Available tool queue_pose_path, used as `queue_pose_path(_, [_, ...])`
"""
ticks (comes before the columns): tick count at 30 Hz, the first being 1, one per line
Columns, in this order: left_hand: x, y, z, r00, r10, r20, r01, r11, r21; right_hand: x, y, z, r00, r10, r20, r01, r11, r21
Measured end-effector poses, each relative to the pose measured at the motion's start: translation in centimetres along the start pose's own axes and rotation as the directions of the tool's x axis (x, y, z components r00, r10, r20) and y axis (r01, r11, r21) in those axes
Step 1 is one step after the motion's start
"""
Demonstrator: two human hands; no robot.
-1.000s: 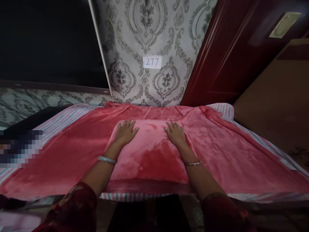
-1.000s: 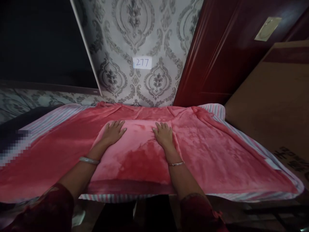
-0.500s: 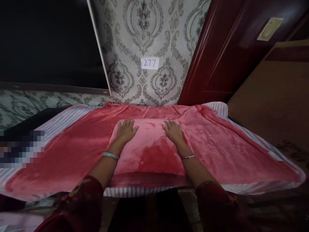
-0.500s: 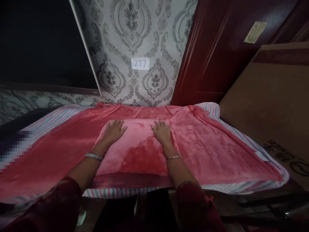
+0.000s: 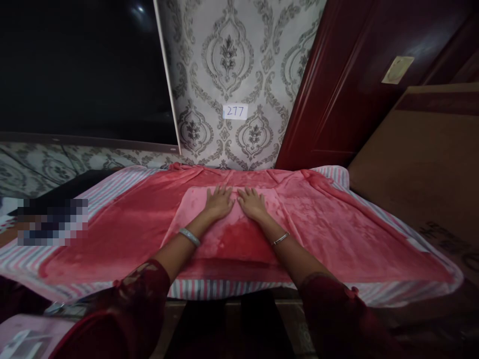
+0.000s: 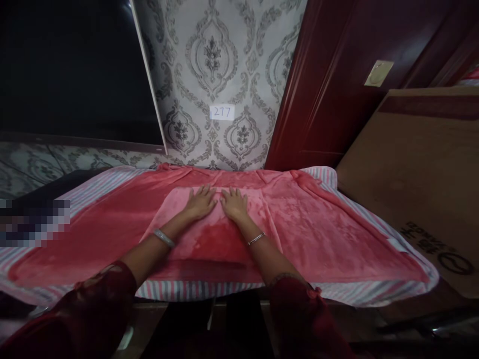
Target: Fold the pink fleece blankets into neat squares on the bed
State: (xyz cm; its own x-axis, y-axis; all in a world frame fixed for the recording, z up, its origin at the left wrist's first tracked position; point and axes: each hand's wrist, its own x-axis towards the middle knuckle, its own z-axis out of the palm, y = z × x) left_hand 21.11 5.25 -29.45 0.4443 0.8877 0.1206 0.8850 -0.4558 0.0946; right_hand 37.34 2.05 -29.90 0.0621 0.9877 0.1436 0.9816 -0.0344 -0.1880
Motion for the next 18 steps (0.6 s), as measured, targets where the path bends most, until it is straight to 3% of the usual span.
queue_pose_path(4, [-0.9, 0.8, 2.6, 0.998, 0.035, -0.060, -0.034, 0.999, 0.026, -0.8, -0.2, 3.0, 0.998, -0.012, -0.068, 0.010, 1.000, -0.024])
queue_pose_path(7, [-1.0, 0.7, 3.5, 0.995, 0.048, -0.090, -0.044, 0.998, 0.045, -1.0, 0.2, 3.9, 0.994, -0.015, -0.111, 0.013, 1.000, -0.017])
queue_pose_path(15, [-1.1, 1.0, 3.1, 0.996, 0.037, -0.083, -0.034, 0.999, 0.037, -0.8, -0.1, 3.5, 0.998, -0.002, -0.067, 0.000, 1.000, -0.026])
queue_pose_path(18, [-1.0, 1.0, 1.9, 1.000, 0.018, -0.007, -0.018, 1.000, 0.006, -0.9, -0.3, 2.1, 1.000, -0.003, 0.001, 0.003, 1.000, -0.027])
